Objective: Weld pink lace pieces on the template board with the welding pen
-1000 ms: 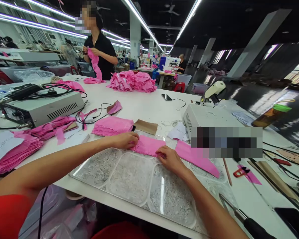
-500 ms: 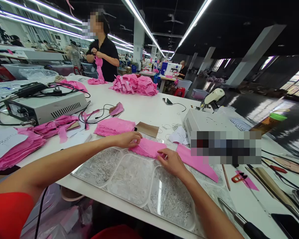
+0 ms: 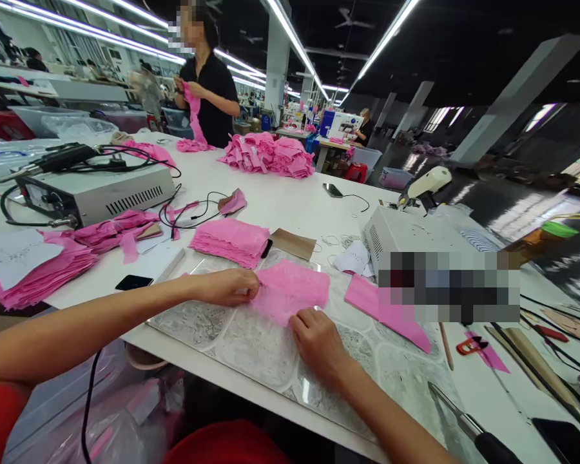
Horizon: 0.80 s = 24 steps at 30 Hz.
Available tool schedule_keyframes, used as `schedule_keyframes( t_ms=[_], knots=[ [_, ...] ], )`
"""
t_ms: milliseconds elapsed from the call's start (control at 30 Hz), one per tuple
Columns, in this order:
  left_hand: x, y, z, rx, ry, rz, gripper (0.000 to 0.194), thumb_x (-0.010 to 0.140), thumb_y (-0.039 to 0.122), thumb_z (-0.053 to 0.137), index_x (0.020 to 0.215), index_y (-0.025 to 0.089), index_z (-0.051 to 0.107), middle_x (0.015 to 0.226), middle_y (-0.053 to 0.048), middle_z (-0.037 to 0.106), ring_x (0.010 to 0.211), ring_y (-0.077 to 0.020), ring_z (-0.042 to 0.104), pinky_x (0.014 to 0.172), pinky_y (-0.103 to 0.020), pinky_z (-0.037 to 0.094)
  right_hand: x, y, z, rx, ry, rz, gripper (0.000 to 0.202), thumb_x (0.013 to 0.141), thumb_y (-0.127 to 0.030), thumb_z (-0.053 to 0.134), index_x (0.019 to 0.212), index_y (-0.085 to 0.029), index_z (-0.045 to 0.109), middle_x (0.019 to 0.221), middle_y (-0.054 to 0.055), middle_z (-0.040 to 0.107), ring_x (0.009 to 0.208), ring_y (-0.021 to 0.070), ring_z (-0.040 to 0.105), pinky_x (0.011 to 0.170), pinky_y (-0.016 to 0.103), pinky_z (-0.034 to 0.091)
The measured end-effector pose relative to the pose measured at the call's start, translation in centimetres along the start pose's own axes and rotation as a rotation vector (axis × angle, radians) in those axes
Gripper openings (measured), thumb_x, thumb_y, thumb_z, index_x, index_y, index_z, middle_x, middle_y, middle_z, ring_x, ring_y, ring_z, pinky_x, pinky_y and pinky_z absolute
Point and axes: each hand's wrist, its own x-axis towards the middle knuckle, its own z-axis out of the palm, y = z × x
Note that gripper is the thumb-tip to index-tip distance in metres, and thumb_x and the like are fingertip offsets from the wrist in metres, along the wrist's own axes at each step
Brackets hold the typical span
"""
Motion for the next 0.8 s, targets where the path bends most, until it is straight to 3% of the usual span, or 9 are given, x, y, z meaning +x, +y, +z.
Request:
schedule_keyframes(
  t_ms=[100,300,433,600,700,800],
  knots=[
    [-1.8,1.1,0.8,-0.015,-0.032,0.017,0.018,0.078,0.004,0.054,0.082,0.020,0.061,0.083,-0.004,0.063,0.082,-0.0174,0.057,0.080,-0.028,0.044,-1.2,-2.5,-0.5,-0.028,0.014,-0.143,0.026,0.090,-0.012,0.044,0.086,-0.021,0.068,0.080,0.006,0.068,0.070,0.0161,0.059,0.064,0.029,0.046],
    [-4.6,2.5,0.1,0.028,-0.065,-0.028,0.017,0.067,0.005,0.057,0.063,0.021,0.056,0.079,-0.005,0.061,0.084,-0.0200,0.056,0.089,-0.034,0.042,-1.0,-4.6,-2.3,0.199,-0.064,-0.165,0.023,0.084,-0.016,0.049,0.096,-0.023,0.067,0.086,0.008,0.069,0.074,0.0185,0.063,0.065,0.033,0.052],
    [-5.2,2.4,-0.7,0.093,-0.053,-0.115,0.013,0.063,0.009,0.059,0.062,0.021,0.059,0.080,-0.004,0.063,0.078,-0.0190,0.057,0.078,-0.031,0.045,1.0,-3.1,-2.7,0.404,-0.020,0.023,0.019,0.083,-0.024,0.054,0.096,-0.025,0.068,0.090,0.007,0.071,0.077,0.0189,0.066,0.069,0.034,0.055],
    [-4.5,1.2,-0.6,0.197,-0.052,-0.331,0.015,0.065,0.017,0.059,0.050,0.019,0.055,0.059,-0.003,0.058,0.057,-0.0174,0.053,0.059,-0.030,0.041,5.2,-0.2,-0.2,0.590,0.010,0.363,0.020,0.081,-0.030,0.052,0.090,-0.023,0.069,0.083,0.005,0.071,0.064,0.0151,0.062,0.061,0.030,0.054],
    [-3.9,0.9,-0.4,0.264,-0.022,-0.457,0.016,0.069,0.015,0.057,0.052,0.017,0.057,0.058,-0.006,0.058,0.060,-0.0209,0.057,0.061,-0.032,0.041,6.6,0.7,1.6,0.628,0.027,0.410,0.024,0.077,-0.029,0.052,0.091,-0.021,0.069,0.081,0.005,0.070,0.064,0.0150,0.061,0.061,0.030,0.053],
    [-2.9,0.8,-0.3,0.270,0.008,-0.500,0.010,0.075,0.017,0.058,0.069,0.016,0.065,0.075,-0.008,0.065,0.072,-0.0221,0.061,0.064,-0.030,0.042,6.9,1.0,2.8,0.633,0.016,0.417,0.024,0.073,-0.027,0.053,0.089,-0.020,0.069,0.079,0.005,0.069,0.063,0.0150,0.060,0.061,0.030,0.052]
  ],
)
